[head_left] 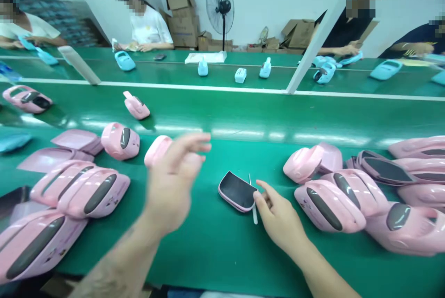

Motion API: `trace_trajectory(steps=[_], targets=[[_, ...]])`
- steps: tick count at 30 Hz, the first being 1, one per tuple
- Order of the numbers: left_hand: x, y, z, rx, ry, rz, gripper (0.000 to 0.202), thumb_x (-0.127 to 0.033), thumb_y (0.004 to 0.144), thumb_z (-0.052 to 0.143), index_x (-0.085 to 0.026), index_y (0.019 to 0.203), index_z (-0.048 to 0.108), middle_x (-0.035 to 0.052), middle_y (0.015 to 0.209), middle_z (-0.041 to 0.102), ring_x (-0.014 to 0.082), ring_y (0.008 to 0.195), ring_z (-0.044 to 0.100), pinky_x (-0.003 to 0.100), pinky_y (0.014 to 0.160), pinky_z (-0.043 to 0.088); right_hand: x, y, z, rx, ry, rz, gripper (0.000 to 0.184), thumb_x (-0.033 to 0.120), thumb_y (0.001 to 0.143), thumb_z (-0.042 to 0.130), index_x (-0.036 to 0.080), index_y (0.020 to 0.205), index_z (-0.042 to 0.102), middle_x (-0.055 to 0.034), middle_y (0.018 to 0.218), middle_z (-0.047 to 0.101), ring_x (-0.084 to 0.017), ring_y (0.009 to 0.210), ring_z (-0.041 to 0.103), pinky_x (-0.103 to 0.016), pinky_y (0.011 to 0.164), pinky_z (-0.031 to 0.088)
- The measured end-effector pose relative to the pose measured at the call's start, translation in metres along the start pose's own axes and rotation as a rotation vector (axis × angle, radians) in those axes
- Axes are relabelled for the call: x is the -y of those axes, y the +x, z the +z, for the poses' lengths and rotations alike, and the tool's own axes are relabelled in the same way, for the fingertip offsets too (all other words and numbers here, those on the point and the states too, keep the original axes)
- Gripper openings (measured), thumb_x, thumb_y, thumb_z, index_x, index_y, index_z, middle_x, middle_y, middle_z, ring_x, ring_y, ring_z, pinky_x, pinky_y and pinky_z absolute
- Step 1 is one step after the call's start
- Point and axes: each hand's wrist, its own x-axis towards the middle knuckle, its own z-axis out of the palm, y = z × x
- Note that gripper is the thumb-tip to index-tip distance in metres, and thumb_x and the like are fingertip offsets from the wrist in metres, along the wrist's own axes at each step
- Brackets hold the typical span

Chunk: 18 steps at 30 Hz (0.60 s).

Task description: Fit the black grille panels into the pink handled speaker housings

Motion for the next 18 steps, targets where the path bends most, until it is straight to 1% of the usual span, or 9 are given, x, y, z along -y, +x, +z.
trace_trajectory(steps=[2,4,6,8,11,12,14,16,18], targets=[[0.014,-0.012,0.032,0.09,-0.024,0.012,0.04,-0.045,0.099,0.051,-0.024,0.124,0.076,0.011,0.124,0.08,0.0343,0.118,0.076,0.056,0.102,0.064,0.004,0.002,0.0,0.024,0.012,-0.024,0.06,0.057,0.102,0.043,0.022,0.144,0.067,-0.0064,0.098,0.083,-0.03,0.094,0.078,-0.04,0.081,0.058],[0.033,-0.026,0.055,0.204,-0.036,-0.013,0.042,-0.041,0.101,0.049,-0.022,0.125,0.077,0.0128,0.126,0.081,0.0327,0.121,0.076,0.053,0.105,0.063,0.005,0.007,0.0,0.052,0.02,-0.044,0.062,0.056,0.1,0.044,0.019,0.142,0.07,-0.0115,0.114,0.083,-0.033,0.107,0.078,-0.045,0.093,0.058],[0.047,-0.04,0.066,0.252,-0.027,-0.012,0.04,-0.04,0.1,0.055,-0.023,0.13,0.076,0.0116,0.134,0.078,0.0306,0.125,0.074,0.048,0.107,0.063,0.002,0.016,0.001,0.076,0.013,-0.064,0.062,0.054,0.098,0.044,0.017,0.141,0.07,-0.0146,0.133,0.078,-0.035,0.124,0.073,-0.048,0.106,0.054],[0.054,-0.054,0.069,0.266,-0.019,-0.008,0.044,-0.04,0.1,0.057,-0.024,0.139,0.071,0.0124,0.141,0.073,0.0299,0.126,0.072,0.046,0.105,0.063,-0.002,0.028,0.0,0.09,0.013,-0.081,0.059,0.053,0.098,0.047,0.019,0.14,0.07,-0.0137,0.136,0.077,-0.034,0.127,0.072,-0.047,0.107,0.054],[0.056,-0.07,0.064,0.297,-0.021,-0.018,0.043,-0.039,0.103,0.054,-0.027,0.142,0.068,0.0127,0.138,0.073,0.0283,0.118,0.073,0.044,0.1,0.064,-0.007,0.042,-0.003,0.094,0.028,-0.089,0.05,0.054,0.097,0.051,0.022,0.128,0.073,-0.0088,0.102,0.084,-0.029,0.095,0.079,-0.039,0.085,0.059],[0.057,-0.072,0.06,0.303,-0.019,-0.02,0.042,-0.039,0.103,0.054,-0.027,0.14,0.069,0.0124,0.136,0.073,0.0277,0.114,0.074,0.043,0.098,0.065,-0.008,0.045,-0.004,0.092,0.028,-0.086,0.045,0.055,0.096,0.052,0.023,0.119,0.074,-0.0064,0.09,0.083,-0.028,0.084,0.078,-0.038,0.078,0.058],[0.059,-0.068,0.046,0.273,0.009,0.018,0.038,-0.037,0.102,0.056,-0.027,0.136,0.071,0.0118,0.135,0.074,0.0275,0.114,0.074,0.042,0.099,0.065,-0.009,0.049,-0.003,0.078,0.011,-0.082,0.038,0.057,0.095,0.054,0.024,0.101,0.073,-0.0034,0.079,0.079,-0.025,0.073,0.075,-0.035,0.07,0.055],[0.059,-0.049,0.023,0.165,0.075,0.126,0.035,-0.034,0.1,0.058,-0.026,0.132,0.072,0.0111,0.138,0.074,0.0287,0.123,0.072,0.045,0.109,0.06,-0.01,0.049,-0.001,0.053,-0.014,-0.09,0.036,0.058,0.094,0.055,0.026,0.091,0.07,-0.0023,0.078,0.077,-0.024,0.072,0.073,-0.033,0.068,0.054],[0.055,-0.012,-0.008,-0.016,0.159,0.239,0.032,-0.033,0.098,0.06,-0.026,0.126,0.074,0.01,0.138,0.074,0.0301,0.131,0.068,0.048,0.117,0.054,-0.013,0.049,0.002,0.032,-0.037,-0.094,0.035,0.059,0.093,0.053,0.028,0.088,0.068,-0.0013,0.078,0.077,-0.023,0.072,0.072,-0.032,0.068,0.053]])
